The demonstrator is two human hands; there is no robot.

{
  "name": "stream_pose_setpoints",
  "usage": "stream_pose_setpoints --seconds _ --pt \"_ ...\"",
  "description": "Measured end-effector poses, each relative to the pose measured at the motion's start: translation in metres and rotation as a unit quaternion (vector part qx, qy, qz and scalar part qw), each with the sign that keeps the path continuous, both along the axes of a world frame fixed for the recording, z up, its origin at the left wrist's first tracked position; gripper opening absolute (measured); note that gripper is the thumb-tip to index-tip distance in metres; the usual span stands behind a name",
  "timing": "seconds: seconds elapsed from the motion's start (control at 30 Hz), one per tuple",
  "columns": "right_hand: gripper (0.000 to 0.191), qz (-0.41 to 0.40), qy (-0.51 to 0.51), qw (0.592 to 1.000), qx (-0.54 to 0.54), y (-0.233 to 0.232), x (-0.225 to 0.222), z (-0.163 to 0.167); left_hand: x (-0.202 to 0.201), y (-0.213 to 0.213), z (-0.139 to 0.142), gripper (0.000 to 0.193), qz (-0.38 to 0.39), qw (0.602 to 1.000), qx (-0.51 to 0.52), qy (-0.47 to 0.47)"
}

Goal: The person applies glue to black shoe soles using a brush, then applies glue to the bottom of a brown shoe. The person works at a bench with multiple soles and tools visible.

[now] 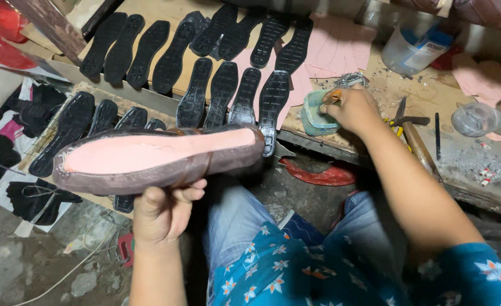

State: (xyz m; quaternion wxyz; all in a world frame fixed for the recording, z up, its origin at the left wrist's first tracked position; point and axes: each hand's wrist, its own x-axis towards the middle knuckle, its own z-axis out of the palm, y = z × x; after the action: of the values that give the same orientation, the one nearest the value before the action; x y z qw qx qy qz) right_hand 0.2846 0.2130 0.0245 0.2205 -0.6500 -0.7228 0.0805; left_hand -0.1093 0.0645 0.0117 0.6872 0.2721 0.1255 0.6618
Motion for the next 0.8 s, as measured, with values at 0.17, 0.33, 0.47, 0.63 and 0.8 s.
stream_pose_setpoints --seconds 0.17,0.33,0.47,0.63,0.8 --pt "0.027 0.022 0.118 0.992 0.046 -0.007 0.013 0.003 0.017 -0.017 0.019 0.082 0.042 0.974 -0.062 0.216" --pt "0.028 0.032 0.158 0.984 0.072 -0.031 0.023 0.008 0.043 -0.015 0.037 0.108 0.089 0.938 0.013 0.336" --pt "0.023 -0.033 0.207 0.978 0.007 -0.054 0.025 0.009 0.064 -0.005 0.037 0.103 0.142 0.869 0.175 0.441" --pt "0.021 0.029 0.596 0.799 -0.072 -0.085 0.004 0.022 0.082 0.007 0.024 0.098 0.178 0.82 0.213 0.5" --pt "0.014 0.204 0.695 0.689 0.015 -0.158 -0.042 0.043 0.093 0.008 0.016 0.092 0.185 0.815 0.226 0.501"
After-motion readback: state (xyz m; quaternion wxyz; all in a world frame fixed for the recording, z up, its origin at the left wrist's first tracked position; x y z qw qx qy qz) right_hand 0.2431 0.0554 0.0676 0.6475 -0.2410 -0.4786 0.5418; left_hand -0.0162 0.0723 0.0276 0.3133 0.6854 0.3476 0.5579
